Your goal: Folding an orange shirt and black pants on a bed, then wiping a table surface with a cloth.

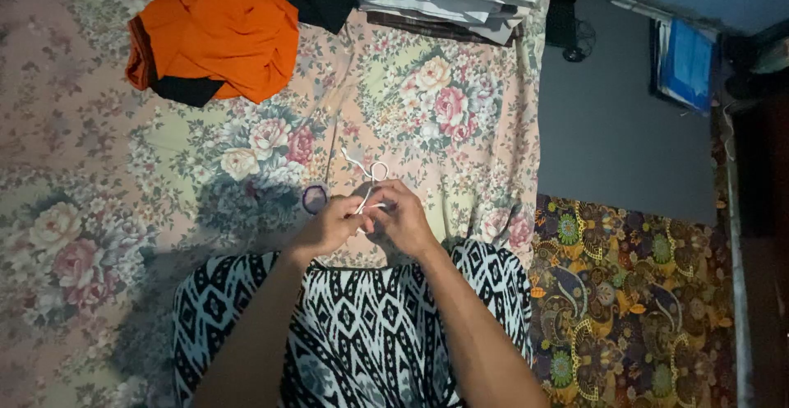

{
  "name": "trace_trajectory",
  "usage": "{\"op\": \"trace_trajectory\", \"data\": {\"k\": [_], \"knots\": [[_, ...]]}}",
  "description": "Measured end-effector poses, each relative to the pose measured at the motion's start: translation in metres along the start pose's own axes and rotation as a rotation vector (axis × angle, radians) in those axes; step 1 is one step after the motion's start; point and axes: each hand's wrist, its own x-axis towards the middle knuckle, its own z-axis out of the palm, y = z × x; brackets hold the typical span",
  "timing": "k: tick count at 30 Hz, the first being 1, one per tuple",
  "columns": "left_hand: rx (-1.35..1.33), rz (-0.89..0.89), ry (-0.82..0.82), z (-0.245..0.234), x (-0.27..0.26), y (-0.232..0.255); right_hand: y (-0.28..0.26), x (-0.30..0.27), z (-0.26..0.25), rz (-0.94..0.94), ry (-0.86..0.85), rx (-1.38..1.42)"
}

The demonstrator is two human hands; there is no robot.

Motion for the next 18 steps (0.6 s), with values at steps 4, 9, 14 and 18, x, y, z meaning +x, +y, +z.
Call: {"op": "trace_trajectory", "data": {"k": [4,9,14,18], "knots": [[-0.060,-0.003,-0.030,-0.004,-0.002,-0.002,0.024,-0.006,0.007,0.163,-0.124,0.284],[-0.093,0.010,-0.022,-0.005,-0.001,0.001,0.016,-0.006,0.008,0.354,-0.143,0.426],[-0.067,-0.040,-0.110,-0.004,0.008,-0.044,-0.012,0.003,0.000,-0.081,-0.068,0.213],[-0.079,-0.145,-0.204,-0.006,0.008,-0.036,0.021,-0.010,0.013,0.308,-0.206,0.464]]}}
